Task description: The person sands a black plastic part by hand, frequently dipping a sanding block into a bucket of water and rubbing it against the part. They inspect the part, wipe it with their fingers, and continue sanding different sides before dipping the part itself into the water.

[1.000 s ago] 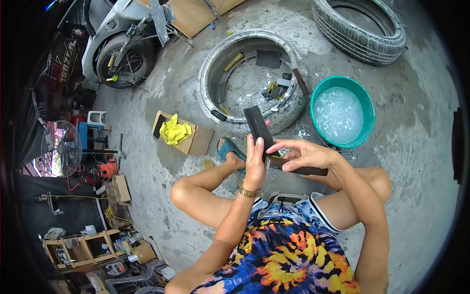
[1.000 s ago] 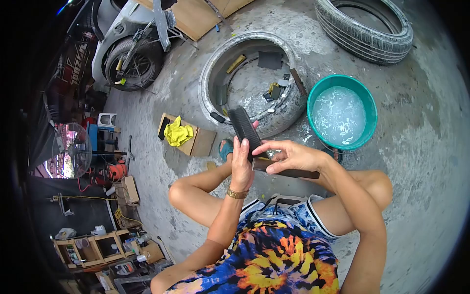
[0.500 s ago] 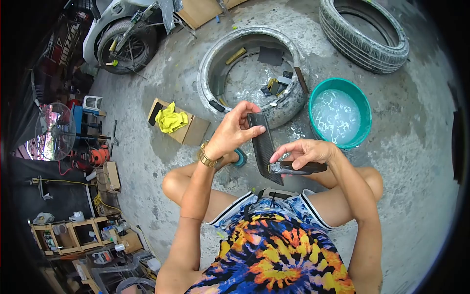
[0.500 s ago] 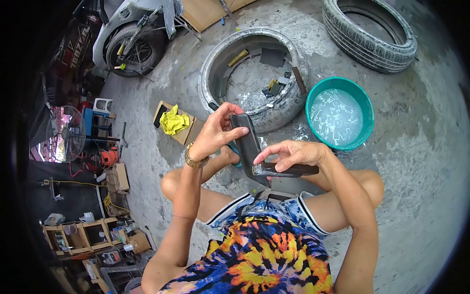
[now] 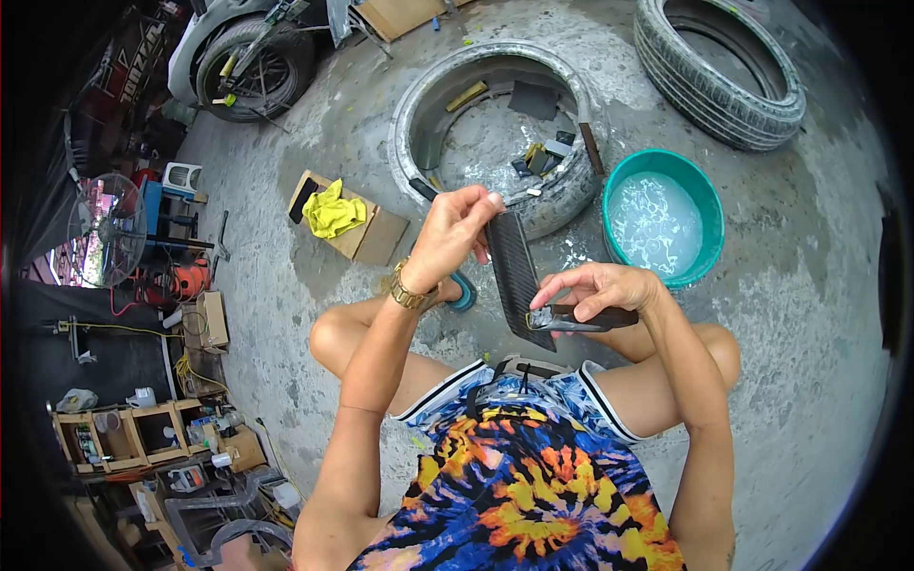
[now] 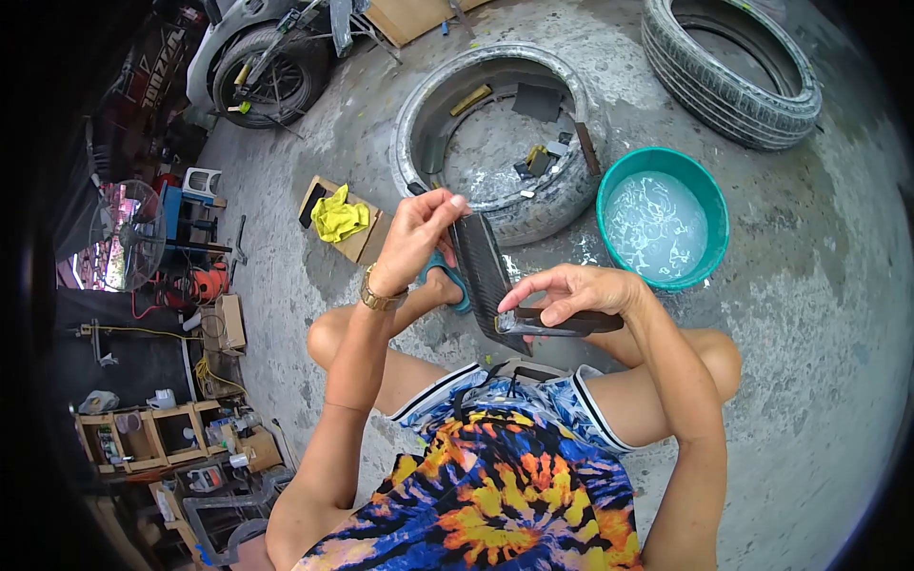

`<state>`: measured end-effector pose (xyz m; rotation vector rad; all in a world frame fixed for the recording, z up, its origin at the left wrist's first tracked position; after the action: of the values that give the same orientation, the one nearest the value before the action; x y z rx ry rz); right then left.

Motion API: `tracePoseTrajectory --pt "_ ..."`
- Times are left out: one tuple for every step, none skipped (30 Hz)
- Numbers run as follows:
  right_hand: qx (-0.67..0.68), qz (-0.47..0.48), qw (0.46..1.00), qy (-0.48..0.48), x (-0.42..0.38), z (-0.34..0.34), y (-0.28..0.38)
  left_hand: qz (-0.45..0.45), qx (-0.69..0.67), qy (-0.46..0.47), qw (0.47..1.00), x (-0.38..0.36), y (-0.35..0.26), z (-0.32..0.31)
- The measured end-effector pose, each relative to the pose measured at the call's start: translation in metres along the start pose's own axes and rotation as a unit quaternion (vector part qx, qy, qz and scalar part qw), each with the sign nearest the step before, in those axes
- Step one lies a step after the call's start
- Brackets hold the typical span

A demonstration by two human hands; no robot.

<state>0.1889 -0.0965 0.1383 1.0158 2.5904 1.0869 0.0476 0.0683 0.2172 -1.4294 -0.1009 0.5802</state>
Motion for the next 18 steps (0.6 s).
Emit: tracePoseTrajectory --pt "-0.003 -0.002 1.0 0.006 -0.001 0.0 0.001 0.008 -0.038 0.016 0.999 -0.001 0.004 0.001" --pt "-0.005 -0.003 1.0 0.012 -0.001 -0.002 0.001 0.017 -0.076 0.032 0.996 -0.002 0.008 -0.001" --pt "-0.005 -0.002 1.0 0.009 -0.001 -0.004 0.002 0.017 -0.076 0.034 0.996 -0.003 0.014 -0.01" --pt "-0.012 0.01 1.0 0.006 0.0 -0.006 0.003 -0.014 -0.169 0.011 0.985 -0.006 0.022 -0.026" --pt "-0.018 0.02 1.0 0.003 0.001 -0.006 0.005 -0.044 -0.261 -0.013 0.964 -0.011 0.032 -0.037" --pt "-0.018 0.019 1.0 0.001 0.002 -0.004 0.004 -0.06 -0.242 0.057 0.967 -0.017 0.041 -0.048" --pt "-0.012 0.008 1.0 0.005 0.004 0.001 0.0 -0.061 -0.246 0.057 0.966 -0.022 0.05 -0.059" --pt "-0.005 -0.003 1.0 0.009 0.006 0.004 -0.003 -0.071 -0.301 0.035 0.95 -0.025 0.058 -0.07" --pt "-0.001 -0.01 1.0 0.007 0.009 0.006 -0.005 -0.08 -0.357 0.011 0.931 -0.028 0.068 -0.078" --pt "0.004 -0.017 1.0 -0.001 0.012 0.008 -0.006 -0.08 -0.367 0.006 0.927 -0.029 0.08 -0.083" --pt "0.008 -0.026 1.0 -0.007 0.015 0.01 -0.006 -0.089 -0.38 -0.027 0.92 -0.031 0.095 -0.084" --pt "0.006 -0.047 0.999 -0.02 0.018 0.013 -0.006 -0.099 -0.395 -0.062 0.911 -0.033 0.105 -0.085" --pt "0.011 -0.063 0.998 -0.022 0.023 0.016 -0.006 -0.101 -0.408 -0.07 0.905 -0.032 0.106 -0.087" --pt "0.001 -0.073 0.997 -0.034 0.028 0.021 -0.007 -0.111 -0.44 -0.106 0.885 -0.031 0.107 -0.087" --pt "-0.009 -0.084 0.995 -0.046 0.033 0.027 -0.008 -0.12 -0.472 -0.142 0.862 -0.032 0.106 -0.085" --pt "0.009 -0.089 0.994 -0.059 0.036 0.032 -0.01 -0.153 -0.487 -0.142 0.848 -0.032 0.1 -0.081" --pt "0.016 -0.107 0.992 -0.062 0.04 0.034 -0.012 -0.153 -0.502 -0.15 0.838 -0.031 0.112 -0.077" --pt "0.026 -0.103 0.991 -0.085 0.044 0.037 -0.013 -0.113 -0.459 -0.173 0.864 -0.028 0.131 -0.073"
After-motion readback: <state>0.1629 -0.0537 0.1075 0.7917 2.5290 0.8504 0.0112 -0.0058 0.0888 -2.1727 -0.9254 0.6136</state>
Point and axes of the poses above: each hand's wrist, its own x-axis towards the middle knuckle, its own z-axis out of the back of the hand, y = z × x, the point moved 4 cm from there along x, towards the middle knuckle, and after that the axes turned 12 degrees about y, right-handed, at the moved point
